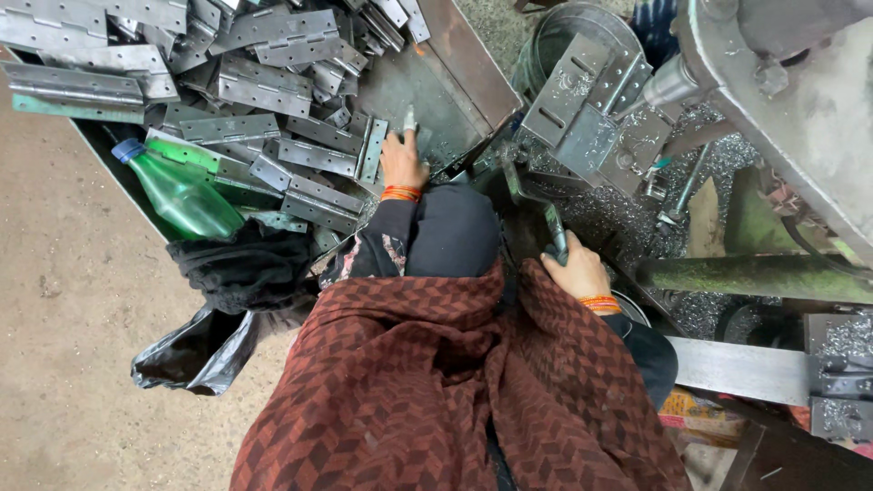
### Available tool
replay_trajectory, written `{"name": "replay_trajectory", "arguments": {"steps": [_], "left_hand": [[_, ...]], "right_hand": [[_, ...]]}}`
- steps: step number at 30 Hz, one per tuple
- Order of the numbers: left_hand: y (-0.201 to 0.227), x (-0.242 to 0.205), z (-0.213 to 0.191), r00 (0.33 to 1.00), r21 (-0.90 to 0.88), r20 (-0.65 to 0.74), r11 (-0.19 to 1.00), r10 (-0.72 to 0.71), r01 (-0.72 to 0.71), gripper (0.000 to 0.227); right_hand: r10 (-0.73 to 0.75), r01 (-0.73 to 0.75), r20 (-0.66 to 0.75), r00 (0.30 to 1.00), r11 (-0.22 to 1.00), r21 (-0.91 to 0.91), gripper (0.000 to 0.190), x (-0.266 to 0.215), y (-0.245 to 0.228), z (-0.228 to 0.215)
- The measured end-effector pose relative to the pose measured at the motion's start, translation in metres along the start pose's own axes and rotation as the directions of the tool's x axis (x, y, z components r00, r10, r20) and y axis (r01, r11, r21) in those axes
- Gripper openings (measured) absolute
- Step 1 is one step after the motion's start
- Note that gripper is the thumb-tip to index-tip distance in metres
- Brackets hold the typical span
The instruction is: The person operates a drill press to process metal hinge components. They pick up a hinge from a pile, place it under the drill, activate the machine, and then remove the processed hinge to repeat the cycle.
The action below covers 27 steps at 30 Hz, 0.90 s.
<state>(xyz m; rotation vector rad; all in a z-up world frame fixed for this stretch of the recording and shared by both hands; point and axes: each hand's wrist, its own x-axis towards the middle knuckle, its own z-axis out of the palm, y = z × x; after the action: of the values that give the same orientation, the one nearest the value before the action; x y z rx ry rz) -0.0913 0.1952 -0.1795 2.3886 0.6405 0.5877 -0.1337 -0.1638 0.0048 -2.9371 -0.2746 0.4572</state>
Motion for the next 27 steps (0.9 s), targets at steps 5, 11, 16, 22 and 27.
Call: {"name": "replay_trajectory", "arguments": {"steps": [5, 11, 16, 22, 27], "left_hand": [[0.041, 0.031, -0.027, 0.974, -0.395, -0.113, 0.909, -0.194, 0.135, 0.077], [0.176, 0.05, -0.042, 0.992, -0.534, -0.061, 0.836, 0.111, -0.127, 0.075], [0.262, 0.009, -0.045, 0.693, -0.136, 0.384, 0.78, 0.61, -0.611, 0.067], [0.27, -0.009, -0.045, 0.496, 0.085, 0.635, 0.585, 0.592, -0.807, 0.063], [0.271, 0.016, -0.019, 0.529, 0.042, 0.587, 0.629, 0.613, -0.776, 0.058]], "right_hand": [[0.025, -0.025, 0.033, 0.999, 1.0, -0.01, 0.078, 0.001, 0.001, 0.001], [0.073, -0.073, 0.041, 0.996, 0.997, -0.009, 0.078, 0.001, 0.001, 0.003], [0.014, -0.014, 0.006, 1.0, 1.0, 0.026, 0.076, -0.002, 0.006, 0.005], [0.041, -0.042, 0.06, 0.997, 0.999, 0.021, 0.073, -0.003, -0.003, -0.005], [0.047, -0.048, 0.059, 0.997, 0.999, 0.007, 0.076, -0.001, -0.008, -0.007]]}}
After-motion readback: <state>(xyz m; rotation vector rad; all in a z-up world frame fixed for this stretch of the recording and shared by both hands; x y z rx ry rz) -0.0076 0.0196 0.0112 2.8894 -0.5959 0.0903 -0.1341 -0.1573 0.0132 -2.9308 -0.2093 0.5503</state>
